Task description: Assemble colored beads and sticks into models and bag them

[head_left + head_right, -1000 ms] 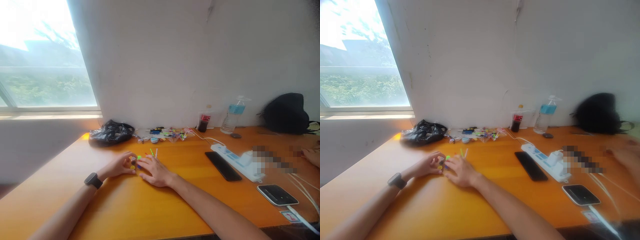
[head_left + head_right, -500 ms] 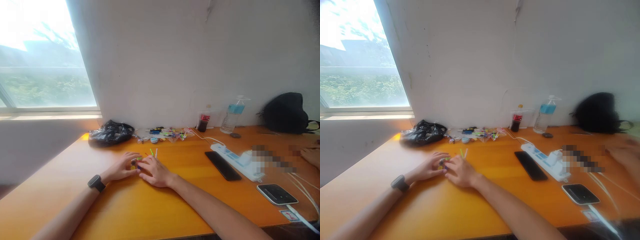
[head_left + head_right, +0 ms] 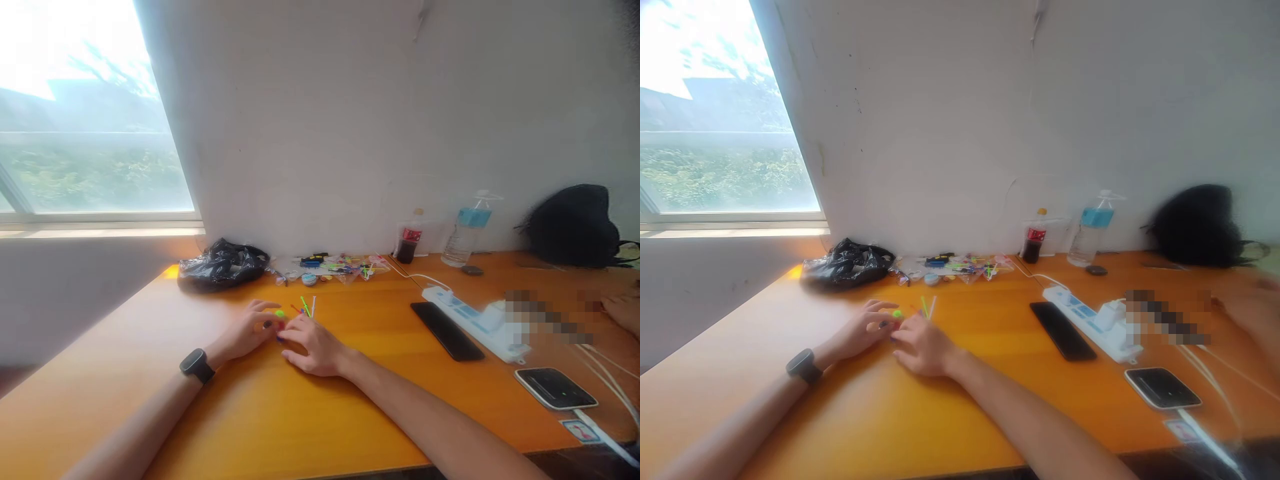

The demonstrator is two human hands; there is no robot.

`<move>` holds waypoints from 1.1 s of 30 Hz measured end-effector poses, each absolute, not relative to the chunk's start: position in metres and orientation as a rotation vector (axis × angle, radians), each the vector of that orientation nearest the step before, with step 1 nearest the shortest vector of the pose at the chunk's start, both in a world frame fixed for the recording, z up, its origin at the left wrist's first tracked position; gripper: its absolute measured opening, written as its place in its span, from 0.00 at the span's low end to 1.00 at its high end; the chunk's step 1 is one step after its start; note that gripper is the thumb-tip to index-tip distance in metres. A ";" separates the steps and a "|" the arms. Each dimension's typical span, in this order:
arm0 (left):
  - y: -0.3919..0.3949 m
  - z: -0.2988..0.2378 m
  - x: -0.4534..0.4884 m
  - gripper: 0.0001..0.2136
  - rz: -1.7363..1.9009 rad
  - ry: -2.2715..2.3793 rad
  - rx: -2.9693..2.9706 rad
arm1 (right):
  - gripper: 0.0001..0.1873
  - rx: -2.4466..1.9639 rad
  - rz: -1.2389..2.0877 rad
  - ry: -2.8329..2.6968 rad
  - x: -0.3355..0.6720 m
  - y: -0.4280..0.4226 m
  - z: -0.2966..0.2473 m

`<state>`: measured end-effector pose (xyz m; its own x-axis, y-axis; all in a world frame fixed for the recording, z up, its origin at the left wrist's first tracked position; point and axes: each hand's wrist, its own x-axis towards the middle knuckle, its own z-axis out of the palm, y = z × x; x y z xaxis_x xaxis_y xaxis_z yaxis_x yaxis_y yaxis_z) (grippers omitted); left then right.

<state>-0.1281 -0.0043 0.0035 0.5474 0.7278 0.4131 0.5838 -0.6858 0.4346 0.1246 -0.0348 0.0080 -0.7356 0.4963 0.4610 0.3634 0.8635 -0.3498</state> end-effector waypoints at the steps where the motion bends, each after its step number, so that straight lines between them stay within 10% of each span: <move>1: -0.004 0.003 -0.128 0.13 0.859 1.102 2.536 | 0.16 -0.620 0.325 -2.475 0.124 -0.035 0.007; 19: -0.001 -0.009 -0.126 0.19 0.935 0.996 2.336 | 0.26 -0.656 0.367 -2.498 0.125 -0.035 0.003; 33: -0.020 0.015 -0.112 0.22 0.679 0.983 2.712 | 0.14 -1.366 0.114 -2.223 0.148 -0.009 0.002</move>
